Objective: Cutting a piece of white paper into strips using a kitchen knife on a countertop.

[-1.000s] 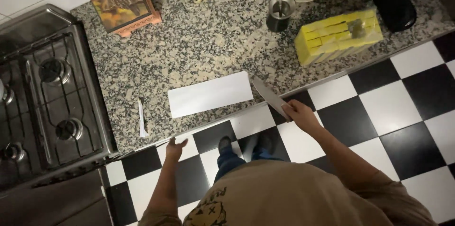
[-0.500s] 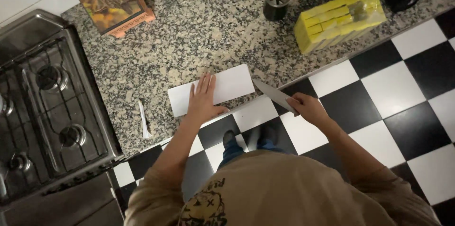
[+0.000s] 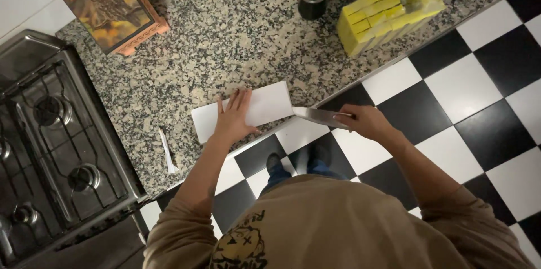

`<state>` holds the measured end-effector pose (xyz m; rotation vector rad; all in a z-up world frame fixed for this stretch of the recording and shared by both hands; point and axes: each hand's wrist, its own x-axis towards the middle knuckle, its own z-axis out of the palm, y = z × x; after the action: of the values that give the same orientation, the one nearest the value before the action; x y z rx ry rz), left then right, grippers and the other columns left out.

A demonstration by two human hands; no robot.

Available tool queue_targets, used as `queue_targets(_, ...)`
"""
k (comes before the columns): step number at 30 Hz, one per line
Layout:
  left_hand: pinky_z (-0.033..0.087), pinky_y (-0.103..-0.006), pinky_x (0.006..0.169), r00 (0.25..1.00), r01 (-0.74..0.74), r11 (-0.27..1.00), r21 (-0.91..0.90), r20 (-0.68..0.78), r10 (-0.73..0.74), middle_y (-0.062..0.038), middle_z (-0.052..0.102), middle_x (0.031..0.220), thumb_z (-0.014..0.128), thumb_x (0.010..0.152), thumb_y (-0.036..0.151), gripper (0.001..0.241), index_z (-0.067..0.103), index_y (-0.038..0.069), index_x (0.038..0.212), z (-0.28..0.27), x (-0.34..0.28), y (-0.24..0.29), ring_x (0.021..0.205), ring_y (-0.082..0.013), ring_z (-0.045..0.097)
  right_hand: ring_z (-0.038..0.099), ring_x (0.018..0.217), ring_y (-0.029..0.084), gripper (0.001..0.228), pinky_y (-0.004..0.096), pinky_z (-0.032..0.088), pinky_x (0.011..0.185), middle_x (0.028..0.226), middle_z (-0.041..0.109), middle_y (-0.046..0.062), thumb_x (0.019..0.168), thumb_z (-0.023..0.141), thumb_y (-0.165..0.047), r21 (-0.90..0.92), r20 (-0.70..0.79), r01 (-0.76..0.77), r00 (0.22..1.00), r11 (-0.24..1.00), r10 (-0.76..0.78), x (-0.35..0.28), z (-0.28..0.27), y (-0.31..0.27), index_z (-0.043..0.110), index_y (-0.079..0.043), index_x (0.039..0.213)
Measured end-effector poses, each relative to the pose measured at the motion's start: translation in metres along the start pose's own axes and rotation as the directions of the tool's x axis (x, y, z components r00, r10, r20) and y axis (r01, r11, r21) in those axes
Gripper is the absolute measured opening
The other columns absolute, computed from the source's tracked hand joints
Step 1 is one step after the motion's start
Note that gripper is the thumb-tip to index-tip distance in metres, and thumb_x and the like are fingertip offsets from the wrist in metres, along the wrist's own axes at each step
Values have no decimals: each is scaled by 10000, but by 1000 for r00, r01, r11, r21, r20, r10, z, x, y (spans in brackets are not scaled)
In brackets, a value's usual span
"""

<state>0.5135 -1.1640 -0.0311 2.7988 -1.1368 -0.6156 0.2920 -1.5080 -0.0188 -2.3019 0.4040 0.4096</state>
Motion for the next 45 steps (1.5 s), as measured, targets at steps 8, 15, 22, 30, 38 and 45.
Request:
queue_targets(8,60,-610,1251,998,-39,998,-56,-51,36,-114,279,1657,930,607,486,1337,124,198,1634,-14,-4,7,1559,-278,199,742,701,267,327,424,557,638,757,744,67,939,630,-483,-20,-17,11,1000,1000,-11,-2,-2,-2,722,-190,1050)
queue_targets(15,60,-615,1261,985,-114,993,-41,-135,108,-115,350,1604,930,638,442,1283,157,204,1635,-11,-9,10,1526,-278,264,730,713,296,361,448,545,644,779,754,86,942,623,-509,-33,-29,15,999,999,-16,0,-9,-15,731,-181,1045)
queue_targets(22,72,-634,1250,964,-177,983,-50,-211,163,-110,366,1595,939,615,432,1263,215,190,1620,-7,-9,7,1513,-285,288,729,726,324,408,460,551,647,802,749,98,936,626,-545,-40,-48,22,999,999,-24,16,2,-8,728,-155,1002)
queue_targets(30,33,-621,1239,985,-169,986,-16,-46,168,-107,231,1663,808,647,650,1201,215,233,1605,-20,9,22,1554,-277,157,713,747,344,476,464,533,665,791,732,134,949,626,-560,1,34,1,999,1000,-1,43,29,8,711,-93,905)
queue_targets(38,74,-615,1255,886,-408,898,163,-166,432,-42,180,1734,468,1030,576,713,287,253,1639,36,51,16,1597,-259,154,746,765,286,427,432,552,705,791,756,99,945,613,-551,64,98,-77,993,995,70,46,28,-25,727,-139,936)
queue_targets(45,123,-624,1250,863,-456,882,123,-181,472,-26,189,1727,468,1049,535,672,312,245,1634,44,53,17,1583,-253,189,721,805,316,435,453,547,696,857,758,98,930,641,-543,29,-4,24,1000,999,-24,57,50,-22,740,-120,942)
